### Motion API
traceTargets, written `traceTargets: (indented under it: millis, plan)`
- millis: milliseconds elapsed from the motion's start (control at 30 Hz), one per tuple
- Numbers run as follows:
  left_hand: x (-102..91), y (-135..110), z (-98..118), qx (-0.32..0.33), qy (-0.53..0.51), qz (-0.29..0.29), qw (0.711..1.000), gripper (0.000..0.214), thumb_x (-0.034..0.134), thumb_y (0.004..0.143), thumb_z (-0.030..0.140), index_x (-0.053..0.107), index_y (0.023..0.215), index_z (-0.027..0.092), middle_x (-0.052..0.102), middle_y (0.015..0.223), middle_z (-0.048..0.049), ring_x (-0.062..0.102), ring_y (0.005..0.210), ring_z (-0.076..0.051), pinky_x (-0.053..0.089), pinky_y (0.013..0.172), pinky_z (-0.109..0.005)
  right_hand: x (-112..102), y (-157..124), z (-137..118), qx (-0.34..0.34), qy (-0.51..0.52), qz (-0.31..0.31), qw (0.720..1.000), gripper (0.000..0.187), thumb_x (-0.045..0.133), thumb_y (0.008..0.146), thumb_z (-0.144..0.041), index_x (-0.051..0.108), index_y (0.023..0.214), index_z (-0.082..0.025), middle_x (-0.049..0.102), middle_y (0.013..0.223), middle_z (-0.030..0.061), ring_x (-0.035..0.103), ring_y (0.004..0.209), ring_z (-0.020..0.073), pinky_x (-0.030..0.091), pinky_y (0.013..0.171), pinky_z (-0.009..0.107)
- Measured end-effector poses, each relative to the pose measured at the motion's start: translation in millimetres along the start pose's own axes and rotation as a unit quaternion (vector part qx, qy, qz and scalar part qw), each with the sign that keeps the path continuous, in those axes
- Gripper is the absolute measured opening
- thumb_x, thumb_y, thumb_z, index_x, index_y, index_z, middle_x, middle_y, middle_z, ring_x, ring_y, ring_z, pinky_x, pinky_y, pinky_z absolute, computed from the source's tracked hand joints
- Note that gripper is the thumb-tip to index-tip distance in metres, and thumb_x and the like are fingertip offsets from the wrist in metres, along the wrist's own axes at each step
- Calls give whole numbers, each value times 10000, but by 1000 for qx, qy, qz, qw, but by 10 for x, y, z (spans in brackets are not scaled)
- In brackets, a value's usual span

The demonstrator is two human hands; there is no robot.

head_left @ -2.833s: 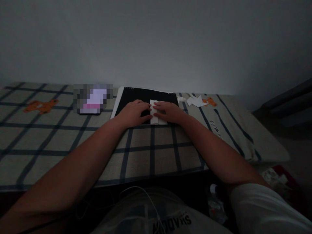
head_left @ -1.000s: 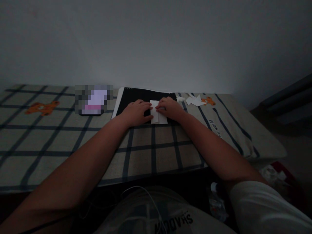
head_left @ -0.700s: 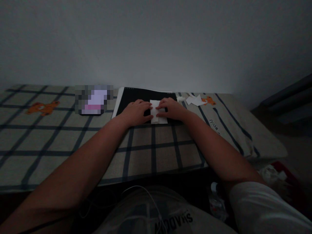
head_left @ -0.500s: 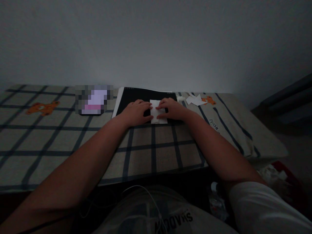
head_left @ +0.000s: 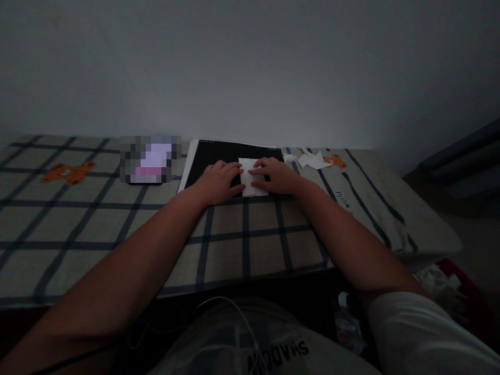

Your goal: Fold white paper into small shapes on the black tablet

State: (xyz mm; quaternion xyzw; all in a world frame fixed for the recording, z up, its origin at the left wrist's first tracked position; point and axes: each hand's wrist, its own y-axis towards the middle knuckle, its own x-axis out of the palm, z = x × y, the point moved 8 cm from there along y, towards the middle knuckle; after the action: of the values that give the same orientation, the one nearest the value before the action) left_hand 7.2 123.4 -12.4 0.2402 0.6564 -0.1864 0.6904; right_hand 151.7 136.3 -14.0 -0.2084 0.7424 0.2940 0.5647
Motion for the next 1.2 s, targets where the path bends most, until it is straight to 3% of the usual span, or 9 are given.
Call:
traceTargets:
  millis: [167, 367, 533, 733, 933, 1200]
  plan:
    - [47, 6, -27, -12, -2, -7, 1000, 609, 417, 1020, 495, 443, 1538, 176, 355, 1667, -78, 433, 1379, -350, 412, 1071, -502, 23, 13, -10, 16, -28, 1, 999, 475, 515, 999, -496, 653, 1394, -273, 567, 1472, 124, 511, 1319, 330, 422, 1039, 508]
    - [57, 20, -20, 5, -18, -14, 1000, 540, 378, 1033, 485, 463, 1537, 307, 420, 1637, 8, 426, 1382, -336, 394, 1070, -513, 1, 23, -31, 20, -24, -25, 999, 517, 570, 970, -496, 617, 1434, -272, 552, 1498, 122, 500, 1351, 331, 423, 1076, 520]
    - [26, 28, -20, 6, -15, -18, 1000, 539, 383, 1027, 490, 498, 1516, 294, 438, 1627, 3, 424, 1389, -324, 383, 1087, -499, 0, 15, -11, 20, 1, -52, 998, 604, 647, 915, -546, 600, 1454, -277, 519, 1537, 127, 473, 1390, 350, 392, 1126, 558]
    - [45, 31, -33, 17, -14, -9, 1000, 562, 375, 1026, 505, 495, 1526, 278, 443, 1625, -15, 433, 1386, -330, 387, 1087, -497, 6, -1, -10, 17, 6, -42, 999, 702, 676, 863, -641, 595, 1458, -277, 506, 1550, 140, 464, 1407, 362, 375, 1137, 580]
    - [28, 5, -35, 7, -24, -9, 1000, 554, 394, 1018, 500, 492, 1524, 298, 447, 1623, -10, 437, 1390, -321, 364, 1114, -488, -23, -2, -66, 22, 3, -31, 999, 701, 646, 870, -671, 607, 1444, -270, 541, 1518, 145, 495, 1377, 365, 392, 1120, 572]
    - [-6, 4, -4, 20, -28, -6, 999, 543, 443, 1003, 503, 559, 1456, 228, 465, 1609, -32, 473, 1354, -315, 379, 1119, -458, -42, -5, -96, 23, 17, -29, 999, 701, 648, 866, -671, 616, 1418, -241, 557, 1502, 137, 503, 1364, 354, 394, 1126, 546]
